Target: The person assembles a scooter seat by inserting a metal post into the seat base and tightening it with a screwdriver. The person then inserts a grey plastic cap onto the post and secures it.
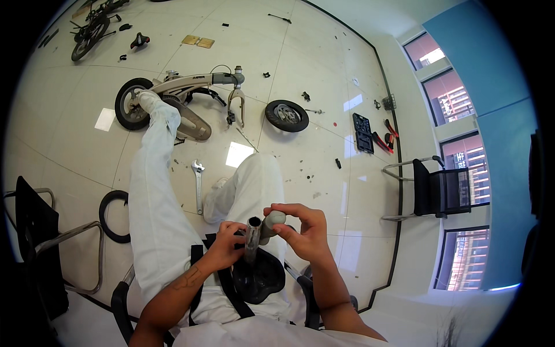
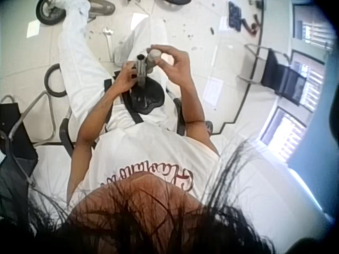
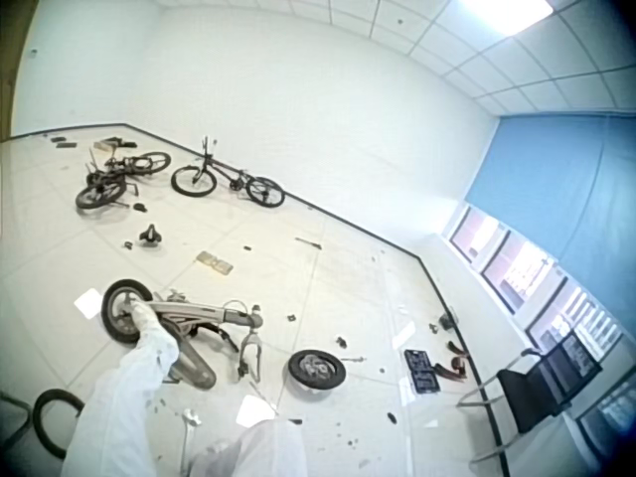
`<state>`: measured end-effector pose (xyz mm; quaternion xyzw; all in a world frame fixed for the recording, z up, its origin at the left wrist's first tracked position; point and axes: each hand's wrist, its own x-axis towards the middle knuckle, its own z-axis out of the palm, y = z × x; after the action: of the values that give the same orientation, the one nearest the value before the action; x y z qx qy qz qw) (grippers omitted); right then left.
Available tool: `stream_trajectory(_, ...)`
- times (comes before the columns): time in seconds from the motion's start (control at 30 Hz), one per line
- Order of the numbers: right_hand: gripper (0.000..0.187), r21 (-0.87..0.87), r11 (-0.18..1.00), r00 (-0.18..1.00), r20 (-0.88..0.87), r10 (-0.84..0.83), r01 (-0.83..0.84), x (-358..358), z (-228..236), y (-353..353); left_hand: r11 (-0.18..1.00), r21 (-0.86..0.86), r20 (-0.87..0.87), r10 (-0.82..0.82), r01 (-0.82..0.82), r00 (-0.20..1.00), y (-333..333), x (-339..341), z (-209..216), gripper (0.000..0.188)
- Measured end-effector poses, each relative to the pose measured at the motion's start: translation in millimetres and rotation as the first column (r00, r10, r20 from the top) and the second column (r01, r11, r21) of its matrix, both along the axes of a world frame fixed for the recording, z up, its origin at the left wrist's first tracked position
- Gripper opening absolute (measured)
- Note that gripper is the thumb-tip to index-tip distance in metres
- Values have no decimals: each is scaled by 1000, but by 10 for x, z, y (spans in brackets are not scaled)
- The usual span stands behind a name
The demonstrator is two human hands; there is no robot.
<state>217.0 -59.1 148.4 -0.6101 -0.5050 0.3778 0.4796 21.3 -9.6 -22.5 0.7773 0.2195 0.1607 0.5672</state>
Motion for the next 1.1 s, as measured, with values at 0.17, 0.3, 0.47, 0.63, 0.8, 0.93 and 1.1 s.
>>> stream_trajectory(0.17,37,60,986,948,270,-169,158,-32,-85,4,999,39,34,14,-16,999,4,-3,9,31)
stream_trajectory(0.3,38,65,983,936,301,-184,173,-90,-60,25,999,32,39,8,-9,999,13,-1,26,31)
stream_trajectory(0.47,34,84,996,996,87,-10,3,-106,50,67,999,43,18,-9,8,1000,22,-4,32,31)
stream_trajectory(0.63,34,86,985,987,60,146,-151,72,37,37,1000,-7,-1,-18,18,1000,32,-17,54,31)
stream_trajectory(0.8,40,116,991,971,236,39,-68,111,1,13,1000,21,6,-16,16,1000,26,-14,43,31)
stream_trajectory(0.93,38,133,985,929,338,-149,109,31,-14,-3,1000,2,-3,-1,1,1000,25,-4,99,31)
stream_trajectory(1.1,37,80,974,890,395,-225,211,-85,41,27,1000,27,34,4,-5,999,26,-7,58,31)
